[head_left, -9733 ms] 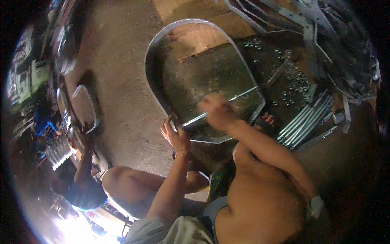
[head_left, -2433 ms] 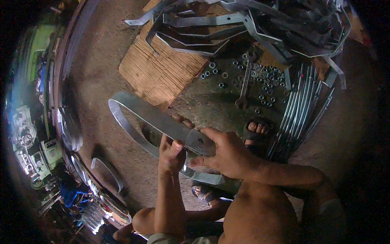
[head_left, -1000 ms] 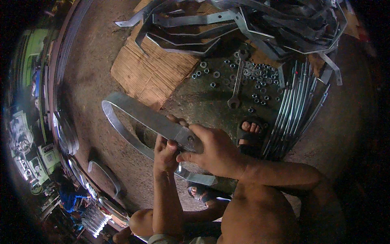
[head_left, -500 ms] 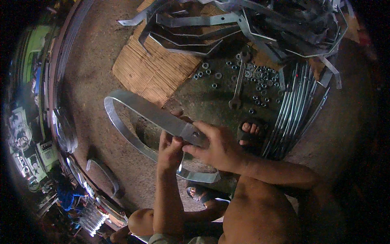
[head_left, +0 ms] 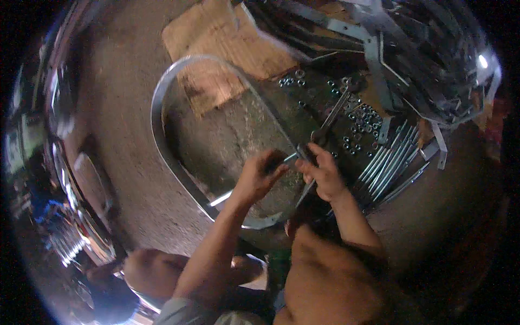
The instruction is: The person sits on the floor and assembles a metal frame by inserting a long bolt through pre-drilled holes in a curved metal piece. They secure the bolt with a nut and washer, tightening it by hand.
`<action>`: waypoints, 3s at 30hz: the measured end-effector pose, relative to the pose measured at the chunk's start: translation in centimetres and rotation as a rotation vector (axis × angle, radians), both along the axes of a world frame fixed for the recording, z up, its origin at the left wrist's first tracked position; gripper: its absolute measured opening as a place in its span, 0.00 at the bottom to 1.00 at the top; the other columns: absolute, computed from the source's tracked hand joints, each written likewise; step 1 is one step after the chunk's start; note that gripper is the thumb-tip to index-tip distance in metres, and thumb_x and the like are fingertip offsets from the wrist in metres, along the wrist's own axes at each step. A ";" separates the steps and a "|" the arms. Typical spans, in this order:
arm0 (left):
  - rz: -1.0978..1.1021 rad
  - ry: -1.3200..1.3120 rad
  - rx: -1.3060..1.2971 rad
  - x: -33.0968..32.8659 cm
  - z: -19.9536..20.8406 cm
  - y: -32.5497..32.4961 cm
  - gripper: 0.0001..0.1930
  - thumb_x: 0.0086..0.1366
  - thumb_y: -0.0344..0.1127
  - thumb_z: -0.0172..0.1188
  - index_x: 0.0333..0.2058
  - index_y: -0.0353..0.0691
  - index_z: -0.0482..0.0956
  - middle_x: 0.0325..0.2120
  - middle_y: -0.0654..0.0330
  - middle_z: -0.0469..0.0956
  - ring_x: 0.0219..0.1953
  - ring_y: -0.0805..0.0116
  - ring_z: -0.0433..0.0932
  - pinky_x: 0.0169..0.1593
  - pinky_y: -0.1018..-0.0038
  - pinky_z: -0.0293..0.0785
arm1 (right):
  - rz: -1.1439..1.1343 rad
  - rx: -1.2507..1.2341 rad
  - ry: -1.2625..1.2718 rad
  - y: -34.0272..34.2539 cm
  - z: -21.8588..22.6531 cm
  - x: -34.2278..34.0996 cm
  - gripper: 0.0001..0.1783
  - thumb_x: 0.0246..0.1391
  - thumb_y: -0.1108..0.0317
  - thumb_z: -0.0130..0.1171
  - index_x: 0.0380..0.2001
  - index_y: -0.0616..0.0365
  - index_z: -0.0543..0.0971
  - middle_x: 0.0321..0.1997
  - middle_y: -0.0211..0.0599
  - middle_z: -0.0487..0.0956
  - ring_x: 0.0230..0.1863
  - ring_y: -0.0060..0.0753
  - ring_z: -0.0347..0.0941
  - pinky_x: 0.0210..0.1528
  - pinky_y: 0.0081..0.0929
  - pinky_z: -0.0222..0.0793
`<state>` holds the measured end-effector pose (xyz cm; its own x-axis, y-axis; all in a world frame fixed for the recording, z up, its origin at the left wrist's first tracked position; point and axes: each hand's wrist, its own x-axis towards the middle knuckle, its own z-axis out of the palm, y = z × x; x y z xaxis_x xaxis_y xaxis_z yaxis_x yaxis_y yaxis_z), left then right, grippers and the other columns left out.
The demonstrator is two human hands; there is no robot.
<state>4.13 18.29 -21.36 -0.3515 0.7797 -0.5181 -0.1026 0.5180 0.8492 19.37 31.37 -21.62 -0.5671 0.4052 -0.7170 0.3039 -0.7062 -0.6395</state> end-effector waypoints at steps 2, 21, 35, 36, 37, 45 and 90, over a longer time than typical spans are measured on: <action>-0.050 0.106 0.010 0.8 -0.7 -0.3 0.14 0.61 0.32 0.64 0.44 0.34 0.78 0.37 0.52 0.80 0.41 0.62 0.80 0.47 0.67 0.74 | -0.066 -0.026 -0.039 -0.1 -1.0 0.0 0.22 0.53 0.70 0.64 0.52 0.62 0.73 0.34 0.27 0.75 0.29 0.19 0.67 0.29 0.19 0.62; 0.067 0.252 -0.054 3.4 -2.6 0.4 0.16 0.55 0.38 0.61 0.42 0.44 0.82 0.34 0.47 0.81 0.37 0.43 0.79 0.42 0.55 0.75 | 0.118 -0.148 0.184 2.7 -3.5 1.4 0.28 0.57 0.68 0.62 0.59 0.63 0.67 0.34 0.28 0.75 0.28 0.18 0.67 0.34 0.20 0.67; 0.049 -0.029 -0.164 1.4 -2.4 1.5 0.15 0.61 0.41 0.59 0.45 0.44 0.82 0.37 0.47 0.82 0.41 0.51 0.82 0.46 0.62 0.75 | 0.177 -0.155 0.194 3.5 -2.8 0.4 0.30 0.54 0.69 0.65 0.59 0.61 0.67 0.34 0.28 0.75 0.28 0.19 0.68 0.34 0.22 0.68; 0.051 -0.060 -0.164 1.4 -2.7 1.6 0.15 0.61 0.40 0.59 0.46 0.45 0.82 0.37 0.47 0.82 0.41 0.51 0.82 0.47 0.62 0.75 | 0.186 -0.160 0.192 3.5 -2.8 0.4 0.30 0.54 0.69 0.64 0.59 0.61 0.68 0.34 0.28 0.76 0.28 0.19 0.68 0.34 0.22 0.68; 0.054 -0.089 -0.165 1.3 -2.9 1.7 0.15 0.61 0.40 0.59 0.46 0.45 0.82 0.38 0.47 0.82 0.41 0.51 0.82 0.47 0.62 0.74 | 0.195 -0.165 0.190 3.6 -2.8 0.4 0.30 0.54 0.70 0.64 0.59 0.61 0.68 0.34 0.28 0.76 0.29 0.19 0.68 0.34 0.22 0.68; -0.011 0.088 -0.211 1.6 -1.7 2.2 0.15 0.63 0.38 0.59 0.47 0.44 0.81 0.39 0.49 0.82 0.40 0.55 0.82 0.46 0.64 0.74 | 0.157 -0.163 0.060 3.0 -2.9 0.4 0.27 0.54 0.72 0.62 0.58 0.61 0.69 0.36 0.28 0.75 0.30 0.19 0.67 0.34 0.21 0.67; -0.041 -0.239 -0.201 1.9 -0.6 -0.6 0.22 0.69 0.41 0.58 0.56 0.35 0.71 0.47 0.58 0.76 0.49 0.71 0.72 0.51 0.72 0.69 | 0.059 -0.042 -0.005 -1.9 -3.2 1.6 0.41 0.49 0.53 0.69 0.61 0.64 0.67 0.60 0.44 0.69 0.61 0.37 0.64 0.65 0.33 0.57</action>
